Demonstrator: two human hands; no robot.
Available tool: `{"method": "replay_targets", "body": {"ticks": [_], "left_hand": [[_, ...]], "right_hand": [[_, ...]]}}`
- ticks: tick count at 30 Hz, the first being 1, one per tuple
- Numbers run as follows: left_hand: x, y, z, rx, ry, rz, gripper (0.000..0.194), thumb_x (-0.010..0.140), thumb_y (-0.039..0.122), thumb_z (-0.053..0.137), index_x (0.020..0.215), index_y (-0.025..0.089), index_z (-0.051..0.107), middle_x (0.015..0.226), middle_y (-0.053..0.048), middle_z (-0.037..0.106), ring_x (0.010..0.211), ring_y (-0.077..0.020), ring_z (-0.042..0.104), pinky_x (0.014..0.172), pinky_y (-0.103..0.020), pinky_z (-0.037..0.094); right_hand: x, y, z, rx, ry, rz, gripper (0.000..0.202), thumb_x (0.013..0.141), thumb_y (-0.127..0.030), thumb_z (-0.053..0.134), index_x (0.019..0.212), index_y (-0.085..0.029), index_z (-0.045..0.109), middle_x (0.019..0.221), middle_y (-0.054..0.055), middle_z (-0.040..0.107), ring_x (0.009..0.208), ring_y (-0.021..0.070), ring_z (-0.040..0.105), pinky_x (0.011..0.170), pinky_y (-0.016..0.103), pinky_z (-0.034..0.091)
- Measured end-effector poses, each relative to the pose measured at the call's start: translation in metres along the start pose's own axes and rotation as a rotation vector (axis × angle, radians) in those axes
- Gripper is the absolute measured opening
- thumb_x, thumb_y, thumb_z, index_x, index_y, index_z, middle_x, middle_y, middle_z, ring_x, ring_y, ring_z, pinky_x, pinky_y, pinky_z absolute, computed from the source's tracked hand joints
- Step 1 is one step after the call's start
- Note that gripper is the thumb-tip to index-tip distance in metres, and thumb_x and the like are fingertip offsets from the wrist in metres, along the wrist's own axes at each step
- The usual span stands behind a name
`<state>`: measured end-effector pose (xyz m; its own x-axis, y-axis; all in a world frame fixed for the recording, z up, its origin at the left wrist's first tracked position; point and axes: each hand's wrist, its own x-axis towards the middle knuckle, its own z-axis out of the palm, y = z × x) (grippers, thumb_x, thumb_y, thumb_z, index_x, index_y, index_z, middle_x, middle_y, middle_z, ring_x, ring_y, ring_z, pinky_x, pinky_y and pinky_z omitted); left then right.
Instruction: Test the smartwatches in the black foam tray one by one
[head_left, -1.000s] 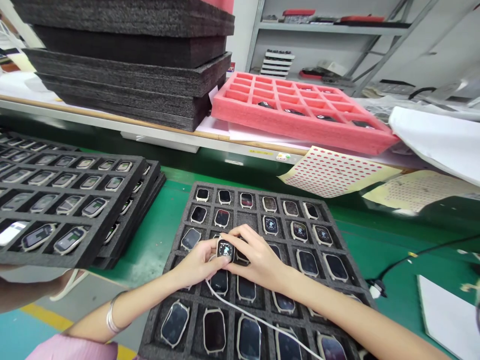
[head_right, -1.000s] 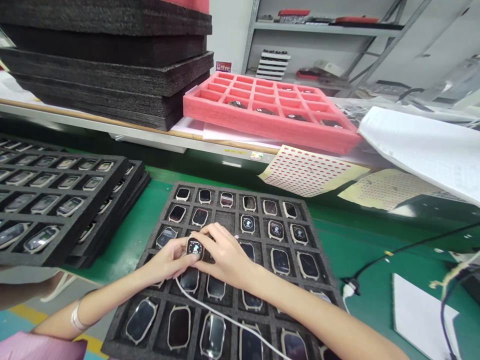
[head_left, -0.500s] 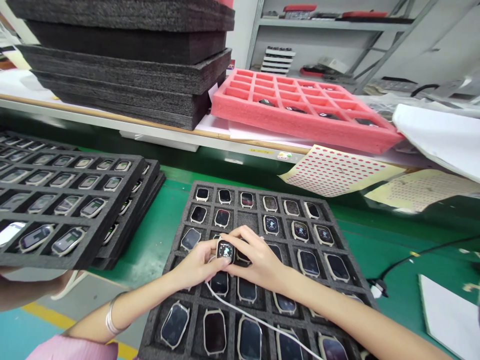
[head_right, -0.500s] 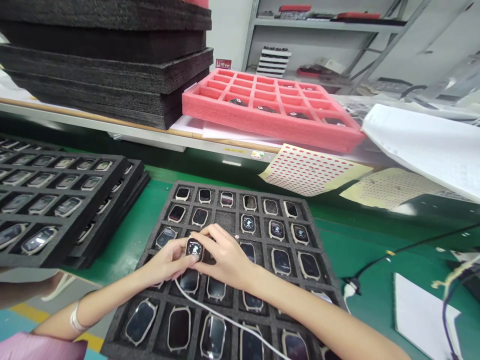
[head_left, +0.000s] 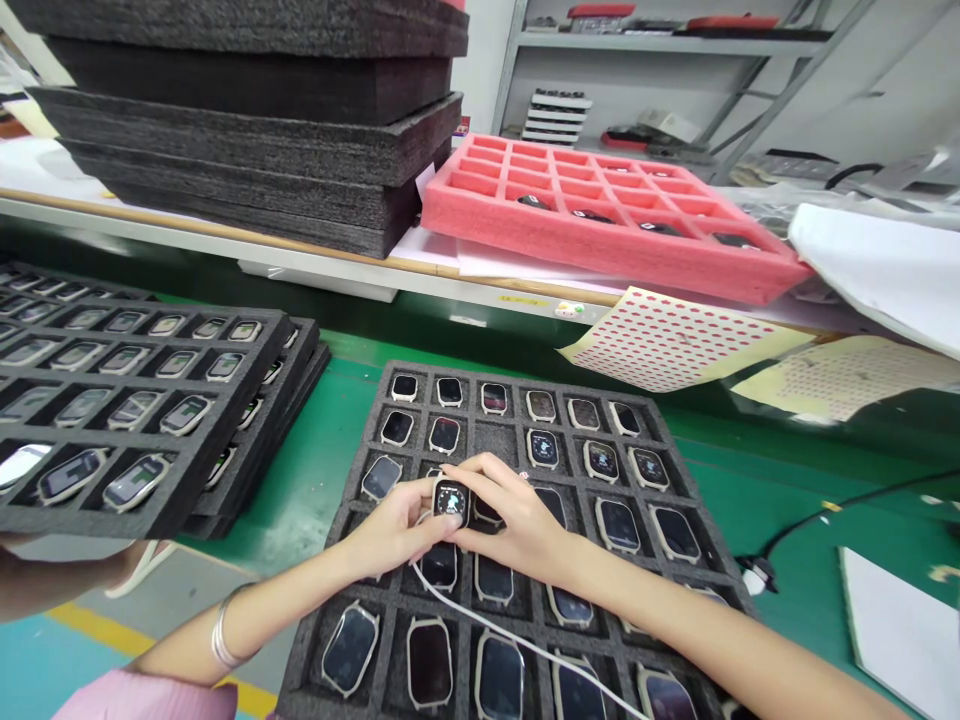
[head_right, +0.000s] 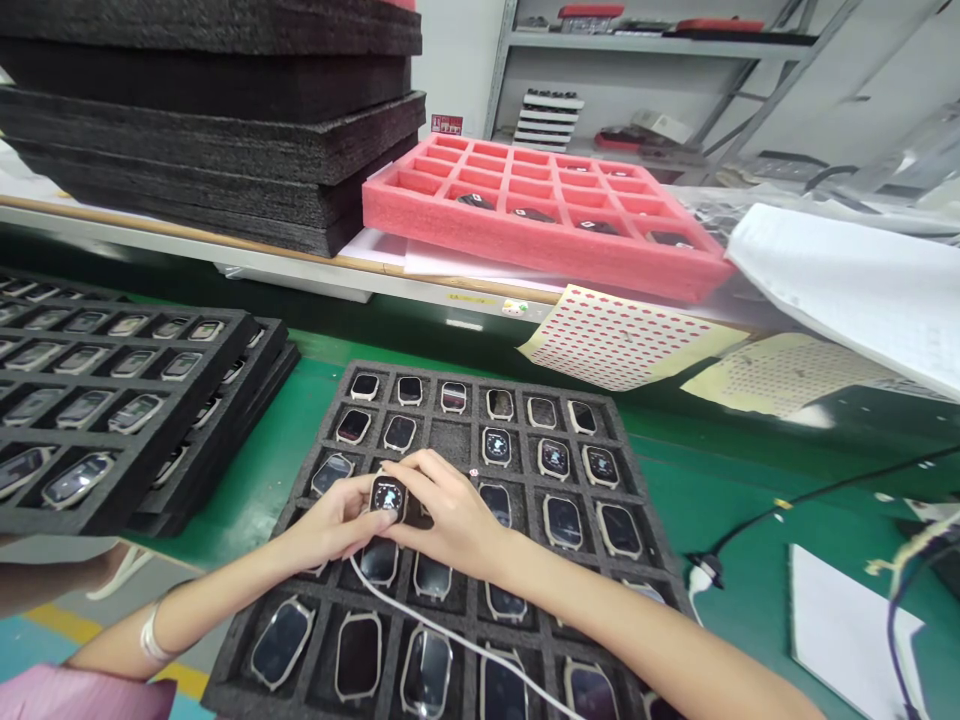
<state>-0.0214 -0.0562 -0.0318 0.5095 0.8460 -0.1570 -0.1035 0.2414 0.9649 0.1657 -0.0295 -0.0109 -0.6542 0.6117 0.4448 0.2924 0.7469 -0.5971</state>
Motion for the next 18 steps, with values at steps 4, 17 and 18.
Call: {"method": "replay_targets", "body": {"ticks": [4,17,18], "left_hand": [[0.001,0.0,0.0,0.016,-0.003,-0.01,0.034,0.081,0.042,0.063,0.095,0.012,0.055,0.052,0.009,0.04,0.036,-0.0038,0.033,0.035,-0.017,0.024],[0.004,0.0,-0.001,-0.001,0.0,-0.023,0.036,0.077,0.038,0.068,0.098,0.013,0.054,0.064,0.006,0.046,0.045,-0.0044,0.037,0.042,-0.018,0.029],[0.004,-0.001,-0.001,0.007,0.007,-0.03,0.034,0.079,0.04,0.065,0.097,0.013,0.053,0.06,0.008,0.043,0.041,-0.0039,0.035,0.039,-0.017,0.027]], "right_hand": [[0.002,0.0,-0.003,0.029,-0.016,0.031,0.041,0.084,-0.031,0.066,0.12,-0.017,0.051,0.099,0.01,0.059,0.091,0.0234,0.058,0.079,0.039,0.053],[0.008,0.001,-0.011,0.029,-0.092,0.101,0.042,0.081,-0.023,0.07,0.119,-0.02,0.054,0.11,0.011,0.058,0.103,0.0257,0.054,0.088,0.043,0.049],[0.007,0.002,-0.009,-0.007,-0.111,0.1,0.041,0.082,-0.024,0.069,0.12,-0.02,0.053,0.109,0.011,0.059,0.103,0.0259,0.054,0.088,0.043,0.048]]}}
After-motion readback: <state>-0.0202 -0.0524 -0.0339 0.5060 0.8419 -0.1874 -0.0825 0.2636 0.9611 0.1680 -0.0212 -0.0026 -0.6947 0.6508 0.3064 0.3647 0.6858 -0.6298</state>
